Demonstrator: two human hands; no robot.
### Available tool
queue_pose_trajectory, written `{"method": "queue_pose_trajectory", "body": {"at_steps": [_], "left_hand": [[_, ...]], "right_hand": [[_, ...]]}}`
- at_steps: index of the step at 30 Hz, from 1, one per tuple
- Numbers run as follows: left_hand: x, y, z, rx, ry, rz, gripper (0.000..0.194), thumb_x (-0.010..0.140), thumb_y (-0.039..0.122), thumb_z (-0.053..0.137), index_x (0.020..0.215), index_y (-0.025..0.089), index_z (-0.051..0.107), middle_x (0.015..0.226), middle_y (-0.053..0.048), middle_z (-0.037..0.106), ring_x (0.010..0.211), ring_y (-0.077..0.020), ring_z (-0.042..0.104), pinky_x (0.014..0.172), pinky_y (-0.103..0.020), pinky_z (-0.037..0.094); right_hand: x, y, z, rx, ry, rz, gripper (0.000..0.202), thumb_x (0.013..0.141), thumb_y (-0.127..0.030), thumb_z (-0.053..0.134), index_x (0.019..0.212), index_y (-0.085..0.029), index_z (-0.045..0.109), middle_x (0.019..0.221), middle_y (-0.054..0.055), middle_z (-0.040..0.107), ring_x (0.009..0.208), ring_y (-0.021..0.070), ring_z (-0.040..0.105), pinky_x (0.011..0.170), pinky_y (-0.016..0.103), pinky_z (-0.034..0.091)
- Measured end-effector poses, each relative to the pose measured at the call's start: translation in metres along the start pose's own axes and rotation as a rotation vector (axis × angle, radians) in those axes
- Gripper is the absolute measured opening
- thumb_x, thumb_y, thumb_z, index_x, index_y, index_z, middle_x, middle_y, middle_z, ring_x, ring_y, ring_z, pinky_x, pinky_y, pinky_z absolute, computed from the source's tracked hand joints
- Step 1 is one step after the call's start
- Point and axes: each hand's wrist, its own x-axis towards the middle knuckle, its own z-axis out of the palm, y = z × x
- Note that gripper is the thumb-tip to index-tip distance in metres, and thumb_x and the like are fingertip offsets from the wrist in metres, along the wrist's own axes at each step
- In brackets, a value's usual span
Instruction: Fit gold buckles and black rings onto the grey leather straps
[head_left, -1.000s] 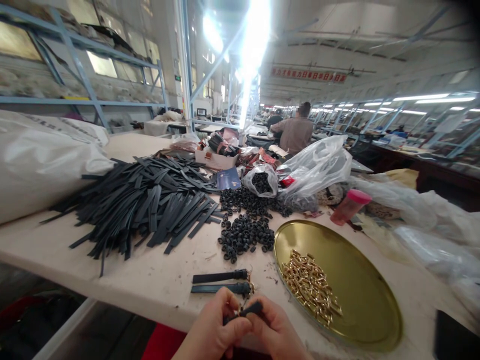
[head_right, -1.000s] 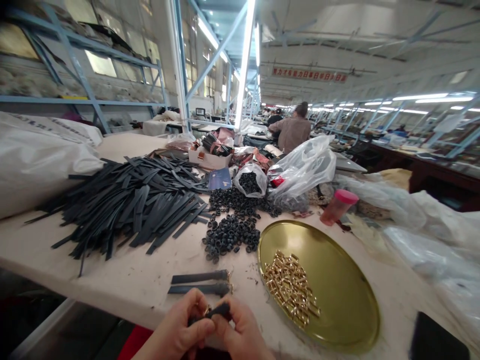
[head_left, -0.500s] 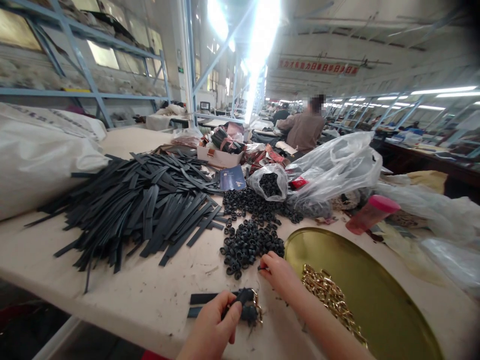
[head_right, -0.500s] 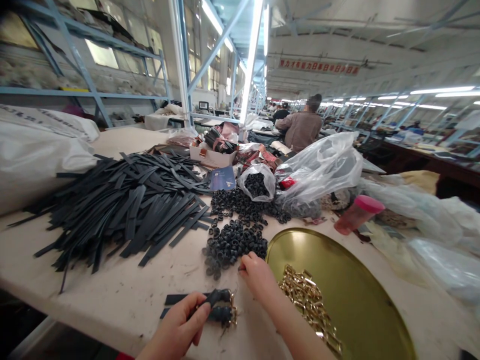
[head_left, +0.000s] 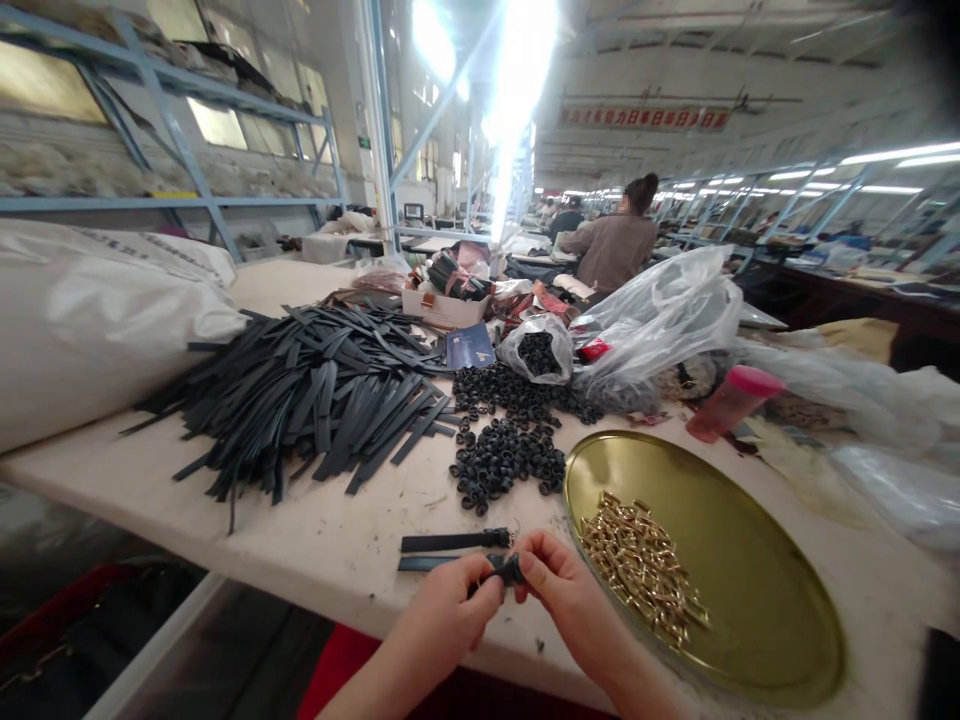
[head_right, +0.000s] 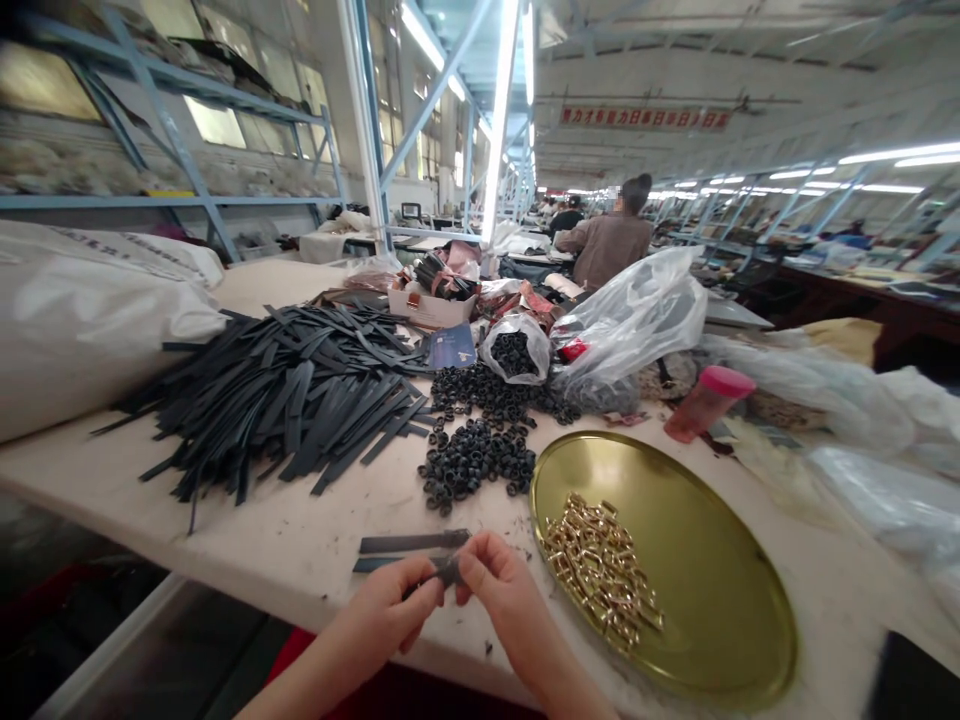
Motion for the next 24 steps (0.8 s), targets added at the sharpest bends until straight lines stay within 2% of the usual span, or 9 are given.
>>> {"method": "queue_pose_trajectory", "body": {"at_steps": [4, 8, 14, 18, 20, 22, 24], "left_hand": [[-0.013, 0.012, -0.005, 0.051, -0.044, -0.043, 0.017, 0.075, 0.027, 0.039, 0.063, 0.019, 0.048, 0.043, 0.007, 0.038, 0.038, -0.0087, 0.036, 0.039, -0.019, 0.023], [-0.025, 0.016, -0.002, 0.076, -0.006, 0.004, 0.018, 0.075, 0.026, 0.04, 0.059, 0.02, 0.045, 0.045, 0.007, 0.038, 0.043, -0.0097, 0.036, 0.042, -0.02, 0.023], [-0.035, 0.009, 0.007, 0.067, 0.079, 0.105, 0.02, 0.076, 0.024, 0.04, 0.058, 0.018, 0.046, 0.055, 0.005, 0.04, 0.055, -0.0105, 0.038, 0.05, -0.02, 0.026], [-0.039, 0.005, 0.009, 0.012, 0.106, 0.116, 0.021, 0.079, 0.026, 0.039, 0.067, 0.017, 0.052, 0.06, 0.004, 0.047, 0.06, -0.0116, 0.043, 0.054, -0.02, 0.03], [-0.041, 0.005, 0.007, -0.029, 0.092, 0.132, 0.016, 0.079, 0.022, 0.039, 0.078, 0.016, 0.054, 0.066, 0.003, 0.052, 0.061, -0.0114, 0.044, 0.055, -0.02, 0.032], [-0.043, 0.004, 0.005, -0.077, 0.071, 0.135, 0.019, 0.076, 0.014, 0.039, 0.091, 0.017, 0.05, 0.071, 0.002, 0.055, 0.06, -0.0106, 0.045, 0.056, -0.02, 0.033], [-0.042, 0.002, 0.004, -0.133, 0.062, 0.145, 0.023, 0.075, 0.01, 0.038, 0.095, 0.017, 0.045, 0.071, 0.002, 0.057, 0.061, -0.0105, 0.047, 0.058, -0.02, 0.035]], "right_hand": [[-0.014, -0.005, 0.0, -0.12, -0.021, -0.02, 0.026, 0.07, -0.041, 0.064, 0.078, -0.017, 0.058, 0.065, -0.003, 0.054, 0.056, 0.0109, 0.049, 0.055, 0.025, 0.04], [-0.025, -0.006, 0.001, -0.315, -0.048, -0.094, 0.02, 0.075, -0.037, 0.059, 0.079, -0.018, 0.061, 0.061, -0.003, 0.054, 0.058, 0.0124, 0.05, 0.055, 0.025, 0.039], [-0.03, -0.001, 0.009, -0.413, -0.012, -0.195, 0.016, 0.076, -0.033, 0.057, 0.078, -0.018, 0.062, 0.064, -0.001, 0.055, 0.06, 0.013, 0.05, 0.057, 0.025, 0.04], [-0.031, 0.001, 0.013, -0.261, 0.001, -0.13, 0.021, 0.072, -0.037, 0.061, 0.083, -0.019, 0.061, 0.065, -0.002, 0.056, 0.058, 0.0126, 0.051, 0.056, 0.025, 0.041], [-0.03, 0.002, 0.013, -0.155, 0.02, -0.064, 0.026, 0.069, -0.039, 0.064, 0.086, -0.018, 0.061, 0.067, -0.002, 0.057, 0.056, 0.0115, 0.05, 0.056, 0.025, 0.041], [-0.029, 0.004, 0.015, -0.108, 0.016, -0.008, 0.025, 0.069, -0.039, 0.065, 0.083, -0.017, 0.062, 0.068, -0.001, 0.058, 0.056, 0.0106, 0.05, 0.057, 0.025, 0.04], [-0.027, 0.007, 0.018, -0.067, -0.016, 0.033, 0.026, 0.069, -0.041, 0.065, 0.077, -0.017, 0.062, 0.063, -0.002, 0.058, 0.054, 0.0107, 0.05, 0.056, 0.024, 0.039]]}}
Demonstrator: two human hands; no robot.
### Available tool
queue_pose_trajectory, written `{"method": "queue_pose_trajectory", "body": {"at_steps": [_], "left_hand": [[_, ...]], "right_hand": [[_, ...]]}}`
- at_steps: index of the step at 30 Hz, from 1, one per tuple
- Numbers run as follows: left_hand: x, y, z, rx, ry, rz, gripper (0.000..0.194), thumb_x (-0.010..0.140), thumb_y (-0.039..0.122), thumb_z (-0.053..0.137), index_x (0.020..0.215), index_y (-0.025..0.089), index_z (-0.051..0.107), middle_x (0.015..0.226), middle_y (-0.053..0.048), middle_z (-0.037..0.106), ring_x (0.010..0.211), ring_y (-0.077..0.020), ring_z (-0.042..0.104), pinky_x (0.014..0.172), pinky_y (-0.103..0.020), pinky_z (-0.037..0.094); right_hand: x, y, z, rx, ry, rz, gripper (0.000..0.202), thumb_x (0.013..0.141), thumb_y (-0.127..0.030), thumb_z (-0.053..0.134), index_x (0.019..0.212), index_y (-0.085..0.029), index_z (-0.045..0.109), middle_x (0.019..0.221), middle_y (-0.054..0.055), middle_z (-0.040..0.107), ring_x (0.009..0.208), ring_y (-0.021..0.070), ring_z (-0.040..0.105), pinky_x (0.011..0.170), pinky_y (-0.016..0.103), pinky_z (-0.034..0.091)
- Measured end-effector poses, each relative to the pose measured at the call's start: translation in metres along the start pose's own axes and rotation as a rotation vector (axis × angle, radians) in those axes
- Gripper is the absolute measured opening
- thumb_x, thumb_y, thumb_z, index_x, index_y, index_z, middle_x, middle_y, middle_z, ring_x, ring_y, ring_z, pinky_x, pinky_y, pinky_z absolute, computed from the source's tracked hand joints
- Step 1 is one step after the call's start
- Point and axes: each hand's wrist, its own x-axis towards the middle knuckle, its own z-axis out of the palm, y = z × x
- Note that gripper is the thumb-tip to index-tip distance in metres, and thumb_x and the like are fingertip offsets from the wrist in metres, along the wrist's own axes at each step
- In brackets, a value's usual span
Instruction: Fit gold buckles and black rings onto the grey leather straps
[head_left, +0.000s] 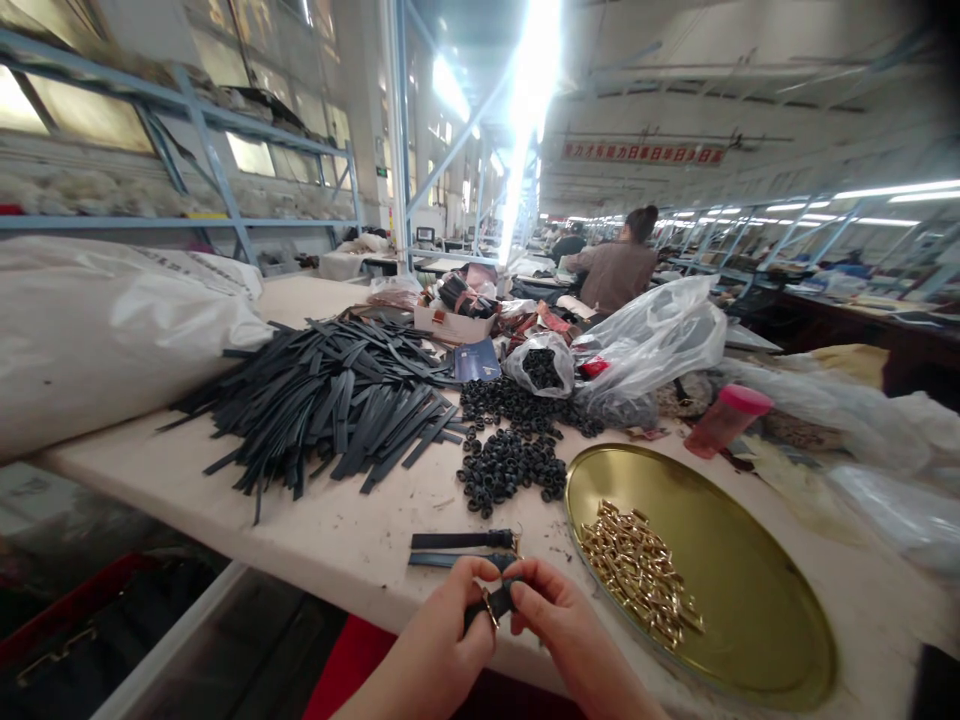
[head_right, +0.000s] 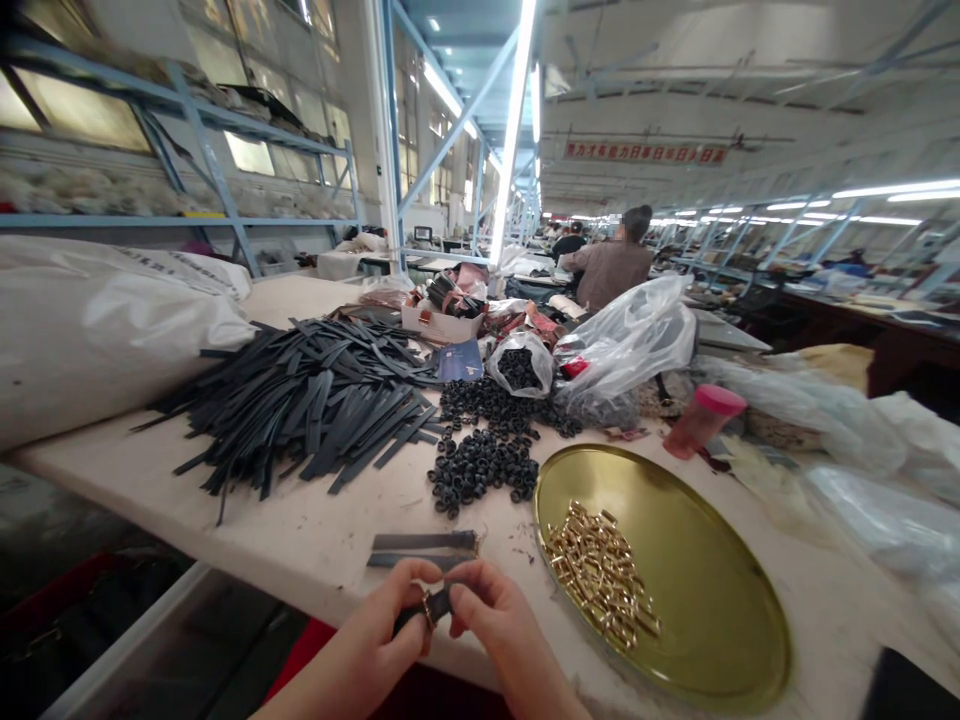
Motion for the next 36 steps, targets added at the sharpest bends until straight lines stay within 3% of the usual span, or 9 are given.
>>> {"method": "queue_pose_trajectory", "body": {"at_steps": [3, 8, 11, 15, 20, 26, 30, 33, 36], "left_hand": [[0.006, -0.007, -0.001, -0.077, 0.039, -0.001, 0.017, 0.076, 0.011, 0.037, 0.091, 0.019, 0.04, 0.068, 0.003, 0.057, 0.063, -0.0114, 0.05, 0.062, -0.022, 0.038], [0.016, -0.018, -0.005, 0.02, 0.126, -0.096, 0.013, 0.075, 0.019, 0.044, 0.086, 0.02, 0.039, 0.059, 0.007, 0.051, 0.054, -0.0106, 0.046, 0.054, -0.022, 0.033], [0.02, -0.019, -0.007, 0.087, 0.165, -0.127, 0.01, 0.073, 0.024, 0.048, 0.076, 0.02, 0.04, 0.058, 0.007, 0.048, 0.055, -0.011, 0.046, 0.053, -0.021, 0.032], [0.023, -0.018, -0.011, 0.165, 0.159, -0.162, 0.01, 0.074, 0.027, 0.049, 0.071, 0.02, 0.043, 0.06, 0.005, 0.052, 0.058, -0.012, 0.049, 0.054, -0.022, 0.033], [0.026, -0.022, -0.011, 0.153, 0.111, -0.181, 0.01, 0.074, 0.028, 0.052, 0.073, 0.018, 0.053, 0.065, 0.003, 0.059, 0.062, -0.0131, 0.052, 0.056, -0.022, 0.035], [0.025, -0.028, -0.008, -0.27, 0.022, -0.215, 0.018, 0.073, 0.03, 0.056, 0.079, 0.014, 0.056, 0.066, 0.001, 0.059, 0.056, -0.0101, 0.049, 0.052, -0.021, 0.037], [0.022, -0.026, -0.01, -0.453, -0.043, -0.251, 0.025, 0.069, 0.028, 0.06, 0.086, 0.011, 0.056, 0.07, 0.0, 0.06, 0.057, -0.0093, 0.051, 0.056, -0.022, 0.039], [0.019, -0.023, -0.011, -0.504, -0.068, -0.282, 0.024, 0.068, 0.027, 0.061, 0.084, 0.01, 0.056, 0.069, 0.0, 0.06, 0.056, -0.0087, 0.052, 0.057, -0.022, 0.039], [0.014, -0.021, -0.011, -0.525, -0.119, -0.364, 0.027, 0.065, 0.027, 0.062, 0.086, 0.011, 0.056, 0.066, 0.001, 0.061, 0.056, -0.0088, 0.054, 0.056, -0.021, 0.038]], "right_hand": [[0.002, 0.003, 0.005, 0.055, -0.037, -0.004, 0.031, 0.065, -0.046, 0.067, 0.076, -0.018, 0.061, 0.057, -0.003, 0.056, 0.054, 0.0123, 0.051, 0.055, 0.025, 0.039], [0.004, 0.002, 0.005, 0.227, -0.006, 0.009, 0.038, 0.079, -0.051, 0.049, 0.077, -0.016, 0.064, 0.069, 0.002, 0.059, 0.062, 0.0126, 0.051, 0.061, 0.026, 0.041], [0.007, 0.006, 0.005, 0.334, 0.022, 0.121, 0.026, 0.073, -0.043, 0.062, 0.076, -0.017, 0.062, 0.067, -0.001, 0.055, 0.057, 0.0089, 0.046, 0.055, 0.021, 0.038], [0.01, 0.014, 0.008, 0.451, -0.103, 0.298, 0.03, 0.069, -0.042, 0.067, 0.081, -0.016, 0.06, 0.062, -0.003, 0.051, 0.052, 0.0064, 0.042, 0.051, 0.019, 0.034], [0.013, 0.013, 0.005, 0.491, -0.135, 0.343, 0.026, 0.067, -0.035, 0.07, 0.07, -0.015, 0.054, 0.063, -0.004, 0.047, 0.055, 0.0063, 0.041, 0.055, 0.019, 0.033], [0.021, 0.02, -0.001, 0.009, 0.116, 0.079, 0.03, 0.075, -0.045, 0.056, 0.066, -0.018, 0.048, 0.055, -0.005, 0.046, 0.053, 0.0102, 0.042, 0.053, 0.022, 0.035], [0.019, 0.027, -0.005, -0.436, 0.293, -0.08, 0.018, 0.075, -0.036, 0.054, 0.079, -0.019, 0.048, 0.055, -0.006, 0.047, 0.05, 0.0113, 0.043, 0.049, 0.022, 0.035], [0.013, 0.024, -0.008, -0.599, 0.172, -0.15, 0.018, 0.075, -0.028, 0.052, 0.091, -0.02, 0.05, 0.065, -0.003, 0.054, 0.056, 0.0124, 0.049, 0.054, 0.023, 0.038], [0.006, 0.015, -0.01, -0.624, -0.01, -0.082, 0.008, 0.077, -0.026, 0.049, 0.081, -0.021, 0.053, 0.059, -0.005, 0.052, 0.054, 0.0117, 0.048, 0.05, 0.021, 0.037]]}}
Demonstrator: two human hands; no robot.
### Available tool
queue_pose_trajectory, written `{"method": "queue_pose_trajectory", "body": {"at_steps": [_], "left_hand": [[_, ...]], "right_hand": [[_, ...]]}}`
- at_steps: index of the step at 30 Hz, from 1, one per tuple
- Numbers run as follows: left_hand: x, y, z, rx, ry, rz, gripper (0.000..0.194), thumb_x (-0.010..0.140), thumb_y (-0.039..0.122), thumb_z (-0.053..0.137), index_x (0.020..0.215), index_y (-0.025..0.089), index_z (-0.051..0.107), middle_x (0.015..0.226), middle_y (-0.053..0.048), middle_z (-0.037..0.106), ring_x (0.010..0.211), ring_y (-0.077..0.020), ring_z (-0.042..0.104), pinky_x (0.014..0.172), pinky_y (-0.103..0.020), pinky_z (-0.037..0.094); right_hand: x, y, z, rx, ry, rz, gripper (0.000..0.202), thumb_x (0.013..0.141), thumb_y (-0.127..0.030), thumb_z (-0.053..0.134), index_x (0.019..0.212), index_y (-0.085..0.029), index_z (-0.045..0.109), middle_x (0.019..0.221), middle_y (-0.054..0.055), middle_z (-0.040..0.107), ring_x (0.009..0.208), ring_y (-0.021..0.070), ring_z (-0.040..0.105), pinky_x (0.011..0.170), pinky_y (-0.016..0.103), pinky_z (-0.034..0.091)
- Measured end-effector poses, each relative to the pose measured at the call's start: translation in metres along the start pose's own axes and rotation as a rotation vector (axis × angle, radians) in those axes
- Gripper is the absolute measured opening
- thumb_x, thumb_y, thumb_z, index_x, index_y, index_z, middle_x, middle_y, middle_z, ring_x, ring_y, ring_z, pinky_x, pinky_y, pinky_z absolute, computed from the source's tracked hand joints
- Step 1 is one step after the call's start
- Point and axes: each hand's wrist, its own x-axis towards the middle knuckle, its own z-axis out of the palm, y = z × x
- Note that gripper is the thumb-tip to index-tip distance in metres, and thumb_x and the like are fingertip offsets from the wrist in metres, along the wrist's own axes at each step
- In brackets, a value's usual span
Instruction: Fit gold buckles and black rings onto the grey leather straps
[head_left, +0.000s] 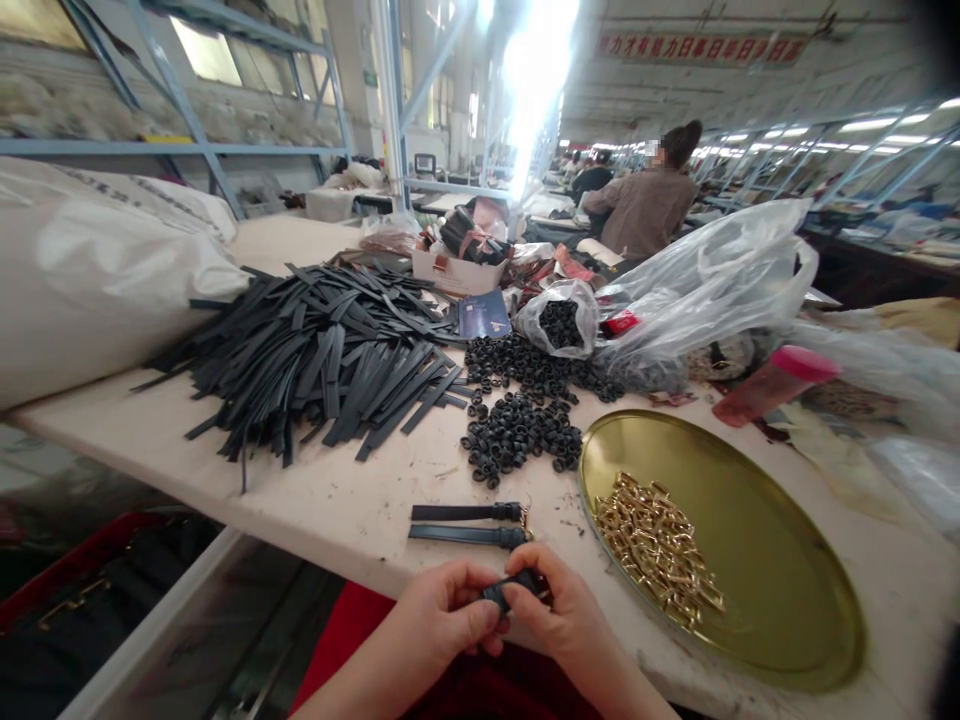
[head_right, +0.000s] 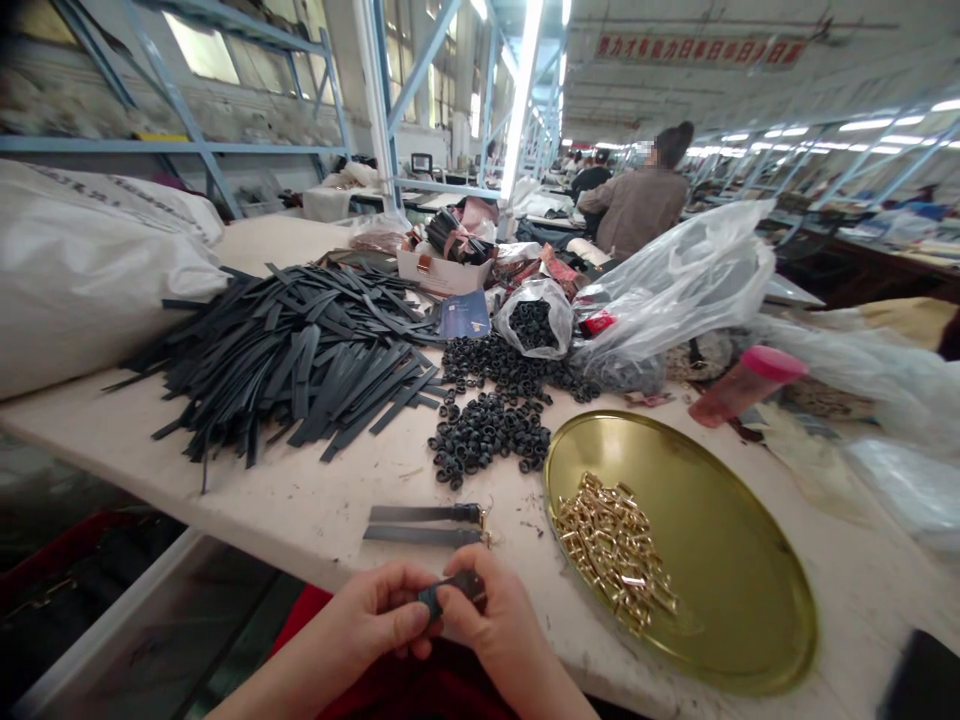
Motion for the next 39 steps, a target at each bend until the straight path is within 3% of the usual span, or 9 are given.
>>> {"method": "queue_pose_trajectory", "body": {"at_steps": [3, 7, 11, 14, 21, 25, 32, 36, 39], "left_hand": [[-0.006, -0.002, 0.002, -0.01, -0.002, -0.085, 0.031, 0.062, 0.026, 0.063, 0.087, 0.01, 0.055, 0.064, 0.001, 0.061, 0.055, -0.009, 0.055, 0.055, -0.021, 0.039], [-0.012, -0.011, 0.008, -0.02, 0.008, -0.119, 0.03, 0.06, 0.022, 0.062, 0.087, 0.011, 0.055, 0.068, 0.0, 0.062, 0.054, -0.0096, 0.056, 0.056, -0.022, 0.041], [-0.018, -0.022, 0.014, 0.13, 0.003, -0.039, 0.025, 0.064, 0.014, 0.053, 0.087, 0.011, 0.059, 0.074, -0.002, 0.065, 0.062, -0.0131, 0.059, 0.059, -0.024, 0.044], [-0.024, -0.024, 0.017, 0.301, 0.002, 0.068, 0.034, 0.066, 0.009, 0.046, 0.097, 0.014, 0.06, 0.083, -0.003, 0.067, 0.074, -0.0159, 0.061, 0.067, -0.025, 0.046], [-0.033, -0.022, 0.022, 0.566, 0.027, 0.138, 0.041, 0.073, 0.011, 0.041, 0.111, 0.018, 0.055, 0.099, -0.005, 0.066, 0.084, -0.0171, 0.062, 0.075, -0.025, 0.045], [-0.032, -0.022, 0.021, 0.651, 0.043, 0.143, 0.045, 0.07, 0.012, 0.046, 0.114, 0.02, 0.052, 0.093, -0.003, 0.068, 0.084, -0.0171, 0.062, 0.076, -0.025, 0.044], [-0.026, -0.025, 0.011, 0.505, -0.035, -0.141, 0.019, 0.074, 0.027, 0.041, 0.075, 0.014, 0.054, 0.06, -0.001, 0.061, 0.045, -0.0107, 0.053, 0.042, -0.018, 0.036], [-0.025, -0.021, 0.015, 0.701, 0.02, -0.077, 0.021, 0.075, 0.028, 0.037, 0.067, 0.016, 0.052, 0.054, 0.002, 0.056, 0.038, -0.0086, 0.044, 0.037, -0.017, 0.029], [-0.023, -0.012, 0.018, 0.876, 0.03, 0.002, 0.027, 0.077, 0.027, 0.034, 0.065, 0.016, 0.056, 0.055, 0.0, 0.057, 0.044, -0.0107, 0.047, 0.042, -0.019, 0.031]], "right_hand": [[-0.007, -0.007, -0.006, -0.077, -0.099, -0.023, 0.004, 0.077, -0.023, 0.05, 0.076, -0.02, 0.053, 0.06, -0.004, 0.053, 0.056, 0.0118, 0.049, 0.052, 0.021, 0.037], [-0.019, -0.014, -0.012, -0.288, -0.154, -0.183, 0.006, 0.074, -0.015, 0.052, 0.071, -0.019, 0.055, 0.067, -0.001, 0.058, 0.062, 0.0129, 0.052, 0.056, 0.022, 0.038], [-0.03, -0.013, -0.008, -0.424, -0.171, -0.263, 0.009, 0.073, -0.011, 0.052, 0.072, -0.018, 0.057, 0.067, 0.001, 0.061, 0.062, 0.0143, 0.054, 0.055, 0.022, 0.038], [-0.034, -0.008, -0.002, -0.494, -0.138, -0.24, 0.01, 0.075, -0.011, 0.051, 0.075, -0.018, 0.058, 0.07, 0.002, 0.063, 0.063, 0.016, 0.056, 0.056, 0.024, 0.038], [-0.039, -0.001, 0.001, -0.2, -0.131, -0.041, 0.017, 0.073, -0.011, 0.049, 0.084, -0.02, 0.059, 0.075, 0.0, 0.064, 0.068, 0.0154, 0.057, 0.061, 0.024, 0.041], [-0.044, 0.0, -0.002, -0.119, -0.137, 0.015, 0.012, 0.073, -0.014, 0.05, 0.08, -0.02, 0.058, 0.071, -0.001, 0.062, 0.066, 0.015, 0.055, 0.059, 0.023, 0.04], [-0.051, 0.006, 0.011, -0.21, 0.041, -0.078, 0.009, 0.08, -0.023, 0.047, 0.077, -0.019, 0.055, 0.071, 0.001, 0.06, 0.067, 0.0163, 0.055, 0.061, 0.026, 0.041], [-0.049, 0.01, 0.014, -0.204, 0.09, -0.097, 0.01, 0.08, -0.023, 0.046, 0.076, -0.02, 0.054, 0.069, 0.0, 0.06, 0.065, 0.015, 0.055, 0.06, 0.025, 0.041], [-0.046, 0.013, 0.012, -0.162, 0.093, -0.106, 0.009, 0.079, -0.022, 0.047, 0.074, -0.02, 0.054, 0.066, -0.001, 0.059, 0.062, 0.0142, 0.054, 0.057, 0.023, 0.041]]}}
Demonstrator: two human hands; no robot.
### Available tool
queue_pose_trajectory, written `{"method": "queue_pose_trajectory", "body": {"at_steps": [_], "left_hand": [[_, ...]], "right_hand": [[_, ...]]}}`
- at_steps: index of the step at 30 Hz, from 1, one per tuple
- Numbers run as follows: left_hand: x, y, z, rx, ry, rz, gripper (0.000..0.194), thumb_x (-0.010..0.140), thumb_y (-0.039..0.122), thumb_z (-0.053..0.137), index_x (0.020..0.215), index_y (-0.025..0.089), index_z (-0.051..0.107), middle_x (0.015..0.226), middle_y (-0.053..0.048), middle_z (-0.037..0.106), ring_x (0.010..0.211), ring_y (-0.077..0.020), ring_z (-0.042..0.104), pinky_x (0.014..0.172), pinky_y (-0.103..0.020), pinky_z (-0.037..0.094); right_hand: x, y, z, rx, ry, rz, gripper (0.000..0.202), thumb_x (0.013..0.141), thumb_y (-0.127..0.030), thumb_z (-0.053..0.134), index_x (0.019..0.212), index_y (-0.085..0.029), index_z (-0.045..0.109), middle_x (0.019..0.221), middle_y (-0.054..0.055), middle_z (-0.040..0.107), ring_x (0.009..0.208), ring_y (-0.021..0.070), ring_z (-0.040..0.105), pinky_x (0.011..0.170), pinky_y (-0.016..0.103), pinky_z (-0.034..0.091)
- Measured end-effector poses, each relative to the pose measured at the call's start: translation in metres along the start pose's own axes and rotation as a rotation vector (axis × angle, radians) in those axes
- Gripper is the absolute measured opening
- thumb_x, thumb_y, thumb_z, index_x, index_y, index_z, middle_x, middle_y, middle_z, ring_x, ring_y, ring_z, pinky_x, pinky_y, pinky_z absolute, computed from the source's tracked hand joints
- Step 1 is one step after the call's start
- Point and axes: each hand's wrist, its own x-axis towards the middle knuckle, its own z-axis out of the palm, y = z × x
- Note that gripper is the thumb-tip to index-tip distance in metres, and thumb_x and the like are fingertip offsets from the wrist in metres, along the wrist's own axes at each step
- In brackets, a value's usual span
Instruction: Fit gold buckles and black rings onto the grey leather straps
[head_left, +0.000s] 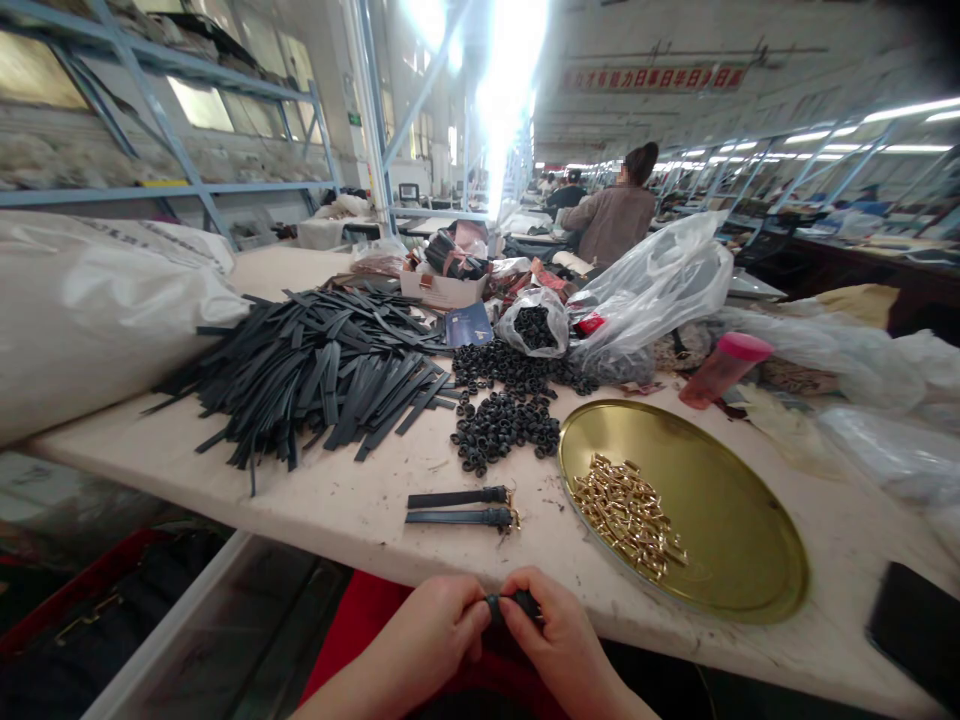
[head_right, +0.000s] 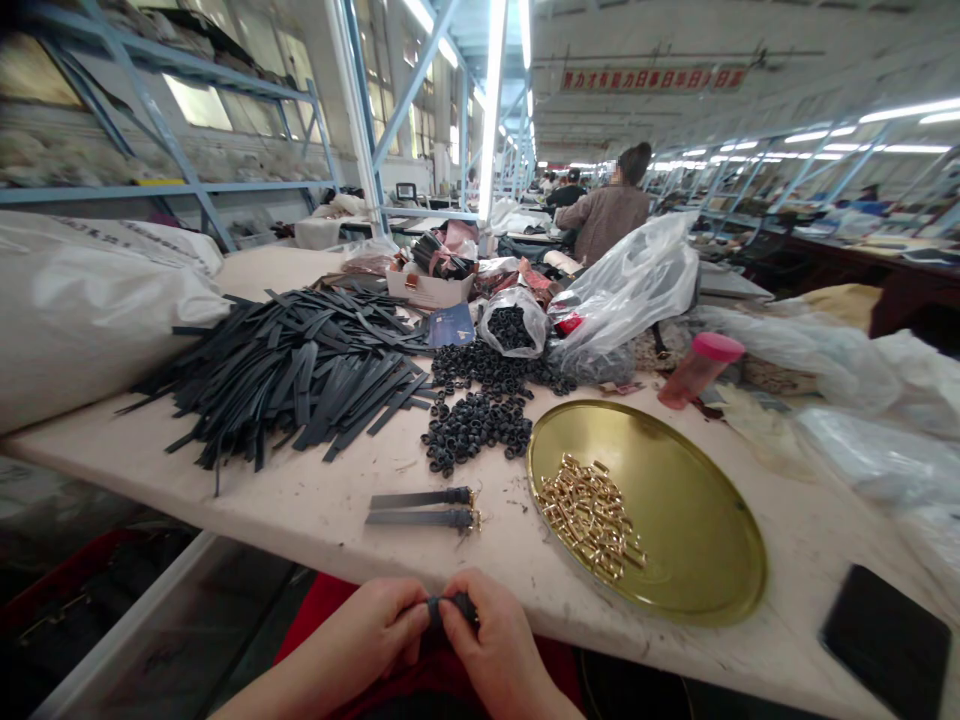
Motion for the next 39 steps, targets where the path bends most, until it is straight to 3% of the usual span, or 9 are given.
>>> {"method": "queue_pose_trajectory", "body": {"at_steps": [6, 11, 17, 22, 27, 33, 39], "left_hand": [[0.006, 0.0, -0.015, 0.226, -0.036, 0.153, 0.023, 0.074, 0.023, 0.04, 0.073, 0.017, 0.061, 0.07, -0.002, 0.064, 0.06, -0.015, 0.052, 0.051, -0.021, 0.031], [0.013, -0.002, -0.014, 0.123, -0.064, 0.1, 0.026, 0.078, 0.024, 0.035, 0.071, 0.016, 0.059, 0.061, -0.001, 0.062, 0.054, -0.0132, 0.051, 0.049, -0.02, 0.032], [0.018, 0.002, -0.02, 0.233, -0.075, 0.114, 0.029, 0.081, 0.025, 0.033, 0.069, 0.018, 0.058, 0.063, -0.001, 0.061, 0.054, -0.0137, 0.051, 0.05, -0.021, 0.032], [0.024, 0.013, -0.031, 0.285, -0.103, 0.085, 0.038, 0.085, 0.029, 0.028, 0.069, 0.017, 0.06, 0.059, -0.002, 0.061, 0.052, -0.0138, 0.051, 0.05, -0.021, 0.032], [0.042, 0.02, -0.04, 0.39, 0.02, 0.206, 0.034, 0.085, 0.025, 0.028, 0.079, 0.018, 0.061, 0.076, -0.005, 0.065, 0.068, -0.0167, 0.057, 0.058, -0.023, 0.034], [0.058, 0.01, -0.054, 0.27, -0.044, 0.136, 0.031, 0.084, 0.03, 0.033, 0.073, 0.018, 0.059, 0.064, 0.0, 0.062, 0.051, -0.0122, 0.053, 0.048, -0.02, 0.032], [0.06, 0.014, -0.058, 0.266, -0.038, 0.113, 0.035, 0.085, 0.032, 0.031, 0.069, 0.018, 0.059, 0.061, 0.0, 0.061, 0.052, -0.0123, 0.052, 0.053, -0.02, 0.035]], "right_hand": [[0.009, 0.009, 0.003, 0.122, -0.028, 0.039, 0.017, 0.084, -0.031, 0.043, 0.075, -0.019, 0.052, 0.065, -0.002, 0.055, 0.061, 0.0138, 0.052, 0.055, 0.023, 0.04], [0.015, 0.01, 0.007, 0.162, -0.03, 0.04, 0.023, 0.085, -0.037, 0.041, 0.075, -0.018, 0.051, 0.065, -0.001, 0.054, 0.061, 0.0135, 0.051, 0.055, 0.023, 0.04], [0.02, 0.012, 0.002, 0.093, -0.077, -0.052, 0.026, 0.089, -0.035, 0.033, 0.083, -0.019, 0.053, 0.069, 0.0, 0.058, 0.063, 0.0136, 0.054, 0.057, 0.023, 0.042], [0.03, 0.016, 0.0, -0.051, 0.029, -0.162, 0.022, 0.089, -0.028, 0.031, 0.089, -0.021, 0.052, 0.076, 0.003, 0.063, 0.07, 0.0159, 0.059, 0.062, 0.025, 0.045], [0.051, 0.014, 0.001, -0.03, 0.099, -0.172, 0.02, 0.089, -0.026, 0.032, 0.089, -0.021, 0.051, 0.075, 0.003, 0.063, 0.068, 0.015, 0.059, 0.06, 0.024, 0.046], [0.071, 0.009, -0.001, -0.044, 0.164, -0.164, 0.018, 0.088, -0.025, 0.034, 0.087, -0.021, 0.052, 0.071, 0.001, 0.063, 0.065, 0.0152, 0.06, 0.057, 0.024, 0.046], [0.076, 0.011, 0.001, -0.066, 0.197, -0.216, 0.015, 0.087, -0.023, 0.037, 0.089, -0.022, 0.051, 0.073, 0.002, 0.064, 0.066, 0.0157, 0.061, 0.059, 0.024, 0.047]]}}
